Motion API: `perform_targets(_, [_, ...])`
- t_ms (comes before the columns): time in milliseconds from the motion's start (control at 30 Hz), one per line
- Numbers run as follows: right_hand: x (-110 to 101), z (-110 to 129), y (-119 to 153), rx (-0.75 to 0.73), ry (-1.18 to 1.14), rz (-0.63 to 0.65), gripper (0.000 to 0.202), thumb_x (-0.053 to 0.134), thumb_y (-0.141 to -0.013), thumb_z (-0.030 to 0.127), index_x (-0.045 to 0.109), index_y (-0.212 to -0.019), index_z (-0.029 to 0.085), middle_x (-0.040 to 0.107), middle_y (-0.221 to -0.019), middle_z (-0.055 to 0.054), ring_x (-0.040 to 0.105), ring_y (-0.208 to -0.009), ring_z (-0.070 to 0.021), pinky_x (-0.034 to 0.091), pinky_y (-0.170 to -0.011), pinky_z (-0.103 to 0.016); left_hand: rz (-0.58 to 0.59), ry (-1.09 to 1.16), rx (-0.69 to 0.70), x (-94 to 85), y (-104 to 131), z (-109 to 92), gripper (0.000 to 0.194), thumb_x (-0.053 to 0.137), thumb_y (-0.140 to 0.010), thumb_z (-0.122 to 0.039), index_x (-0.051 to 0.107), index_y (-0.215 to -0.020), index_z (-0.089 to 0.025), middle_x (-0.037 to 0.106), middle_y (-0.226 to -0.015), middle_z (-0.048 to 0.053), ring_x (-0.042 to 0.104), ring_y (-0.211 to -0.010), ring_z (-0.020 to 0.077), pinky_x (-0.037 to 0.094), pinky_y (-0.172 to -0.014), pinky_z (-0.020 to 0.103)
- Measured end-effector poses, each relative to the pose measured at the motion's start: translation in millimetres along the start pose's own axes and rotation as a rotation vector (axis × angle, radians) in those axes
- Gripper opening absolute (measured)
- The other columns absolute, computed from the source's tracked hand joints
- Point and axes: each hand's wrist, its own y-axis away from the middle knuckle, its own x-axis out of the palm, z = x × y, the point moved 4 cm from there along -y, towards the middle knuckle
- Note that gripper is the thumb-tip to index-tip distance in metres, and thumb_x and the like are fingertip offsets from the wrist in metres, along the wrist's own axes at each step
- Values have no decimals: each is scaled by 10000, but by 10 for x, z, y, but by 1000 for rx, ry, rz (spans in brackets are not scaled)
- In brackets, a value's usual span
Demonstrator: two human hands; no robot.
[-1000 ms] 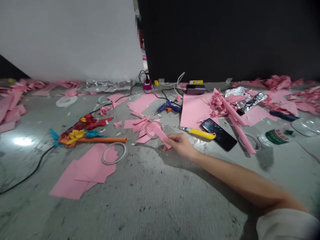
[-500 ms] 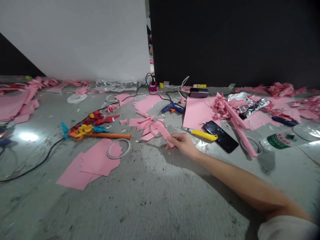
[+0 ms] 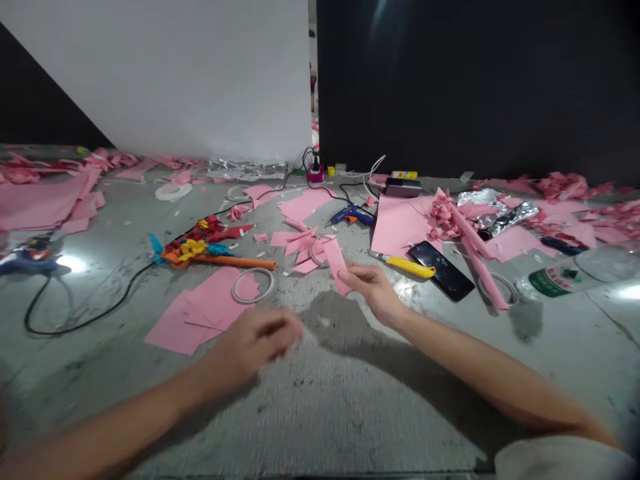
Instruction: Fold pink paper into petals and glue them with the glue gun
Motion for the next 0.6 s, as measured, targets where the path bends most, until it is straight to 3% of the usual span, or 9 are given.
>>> perform_targets(100, [21,-5,115,27,49,-25,491,737,-998,574,702,-668,211,565,-720,-3,533,-735,-172,461,-702,-316,30,165,47,249,-862,76,427,731,-946,-611,743,-1004,-189,573,-664,-32,467,-533,111,369,-513,245])
perform_targets(167, [12,-77,176,65,54,-40,523,748,-963,643,694,-675,210,555,-700,-4,521,-690,-171,448,-626,-310,8,174,114,442,-1161,145,450,775,-902,-611,739,-975,-169,558,-665,-29,453,-575,120,375,-550,251])
perform_targets(300, [3,-242,241,122,93,-20,559,734,-932,724,725,-739,200,568,-673,2,498,-625,-152,399,-572,-295,-14,171,158,632,-1198,344,422,723,-959,-559,716,-814,-162,598,-705,-2,471,-643,131,395,-625,264])
perform_targets(500, [1,-283,269,149,149,103,572,679,-992,683,688,-696,194,550,-636,11,489,-635,-148,364,-627,-306,-28,173,161,565,-1119,467,405,704,-987,-508,722,-779,-161,577,-684,-13,474,-649,128,369,-621,264])
perform_targets(600, [-19,-309,298,191,197,129,581,666,-990,697,714,-712,190,564,-619,7,490,-612,-149,353,-609,-309,-49,180,150,563,-1143,476,425,706,-983,-507,644,-731,-170,526,-674,-27,456,-650,120,363,-625,259])
